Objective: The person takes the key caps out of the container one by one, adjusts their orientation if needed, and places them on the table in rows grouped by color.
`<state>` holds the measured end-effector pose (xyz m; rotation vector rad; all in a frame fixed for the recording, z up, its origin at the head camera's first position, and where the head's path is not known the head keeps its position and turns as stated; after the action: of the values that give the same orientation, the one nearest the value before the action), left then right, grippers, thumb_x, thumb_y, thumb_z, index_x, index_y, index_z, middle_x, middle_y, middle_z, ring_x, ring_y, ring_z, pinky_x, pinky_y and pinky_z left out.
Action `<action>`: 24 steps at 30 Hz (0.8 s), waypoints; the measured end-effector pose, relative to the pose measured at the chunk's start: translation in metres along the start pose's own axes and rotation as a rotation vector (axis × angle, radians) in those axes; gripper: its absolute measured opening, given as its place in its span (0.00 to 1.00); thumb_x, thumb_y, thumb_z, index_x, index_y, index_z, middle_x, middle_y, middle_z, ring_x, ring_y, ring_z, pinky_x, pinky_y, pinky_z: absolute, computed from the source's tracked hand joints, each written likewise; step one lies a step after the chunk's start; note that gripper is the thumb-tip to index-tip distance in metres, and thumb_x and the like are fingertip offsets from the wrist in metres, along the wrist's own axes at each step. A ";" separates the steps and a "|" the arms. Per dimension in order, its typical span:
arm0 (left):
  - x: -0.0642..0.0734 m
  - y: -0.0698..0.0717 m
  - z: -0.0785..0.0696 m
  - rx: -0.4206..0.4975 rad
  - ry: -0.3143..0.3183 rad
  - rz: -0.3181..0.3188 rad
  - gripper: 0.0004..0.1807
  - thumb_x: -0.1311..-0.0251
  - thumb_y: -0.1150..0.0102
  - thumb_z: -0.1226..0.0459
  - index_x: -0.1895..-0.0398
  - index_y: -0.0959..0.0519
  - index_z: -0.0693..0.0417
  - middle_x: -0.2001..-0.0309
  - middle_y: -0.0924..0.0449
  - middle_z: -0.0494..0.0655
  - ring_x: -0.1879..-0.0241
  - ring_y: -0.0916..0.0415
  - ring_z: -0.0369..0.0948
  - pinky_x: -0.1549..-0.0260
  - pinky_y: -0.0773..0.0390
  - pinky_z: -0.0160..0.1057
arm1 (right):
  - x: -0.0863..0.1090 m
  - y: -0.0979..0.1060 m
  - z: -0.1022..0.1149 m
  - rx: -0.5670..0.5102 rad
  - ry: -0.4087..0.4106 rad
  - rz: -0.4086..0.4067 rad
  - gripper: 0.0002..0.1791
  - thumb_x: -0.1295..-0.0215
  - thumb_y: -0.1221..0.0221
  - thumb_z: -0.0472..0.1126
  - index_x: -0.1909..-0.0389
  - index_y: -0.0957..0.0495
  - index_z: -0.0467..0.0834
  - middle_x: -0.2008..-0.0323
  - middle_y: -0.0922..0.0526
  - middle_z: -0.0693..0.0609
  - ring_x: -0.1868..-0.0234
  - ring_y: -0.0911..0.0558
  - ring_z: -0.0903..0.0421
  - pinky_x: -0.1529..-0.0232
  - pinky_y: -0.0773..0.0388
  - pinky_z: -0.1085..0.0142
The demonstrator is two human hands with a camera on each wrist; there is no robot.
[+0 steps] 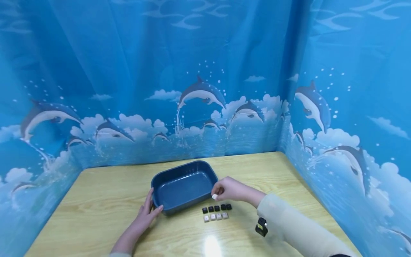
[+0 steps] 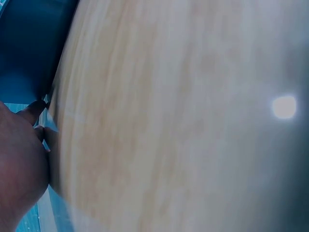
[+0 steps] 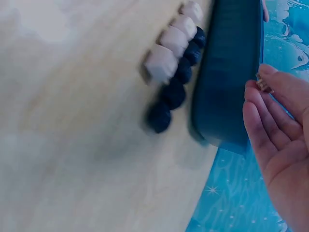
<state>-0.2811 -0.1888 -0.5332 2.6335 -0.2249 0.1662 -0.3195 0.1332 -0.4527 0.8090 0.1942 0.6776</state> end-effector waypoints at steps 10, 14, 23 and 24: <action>-0.001 0.001 0.000 -0.009 0.008 0.010 0.49 0.31 0.49 0.47 0.22 0.70 0.41 0.27 0.59 0.71 0.33 0.80 0.74 0.43 0.75 0.75 | 0.024 -0.009 -0.019 -0.012 -0.040 -0.164 0.09 0.46 0.31 0.32 0.64 0.15 0.37 0.71 0.14 0.55 0.69 0.18 0.61 0.66 0.20 0.71; -0.001 0.001 -0.001 -0.006 0.007 0.015 0.49 0.31 0.49 0.46 0.22 0.71 0.40 0.27 0.60 0.71 0.33 0.80 0.74 0.43 0.74 0.75 | 0.032 -0.011 -0.026 -0.027 -0.068 -0.198 0.09 0.46 0.31 0.31 0.63 0.15 0.36 0.70 0.14 0.52 0.68 0.16 0.59 0.66 0.20 0.71; 0.001 0.001 -0.002 -0.007 0.003 0.016 0.49 0.31 0.49 0.47 0.22 0.71 0.41 0.28 0.61 0.71 0.33 0.81 0.74 0.43 0.75 0.75 | 0.048 -0.016 -0.034 -0.012 -0.103 -0.238 0.09 0.45 0.32 0.32 0.62 0.16 0.37 0.69 0.14 0.53 0.67 0.17 0.59 0.64 0.20 0.69; 0.000 0.001 -0.002 -0.007 0.002 0.016 0.49 0.31 0.49 0.47 0.22 0.71 0.41 0.28 0.61 0.71 0.33 0.81 0.74 0.43 0.75 0.75 | 0.050 -0.017 -0.034 -0.010 -0.107 -0.242 0.09 0.45 0.32 0.32 0.62 0.16 0.38 0.69 0.15 0.53 0.67 0.17 0.59 0.64 0.20 0.69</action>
<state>-0.2811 -0.1886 -0.5309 2.6254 -0.2461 0.1732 -0.2864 0.1770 -0.4840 0.7950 0.1874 0.4064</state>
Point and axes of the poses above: each hand's wrist, its own x-axis away from the middle knuckle, its own y-axis out of the back of the hand, z = x × y, the point moved 4 cm from there along -x, towards the middle knuckle
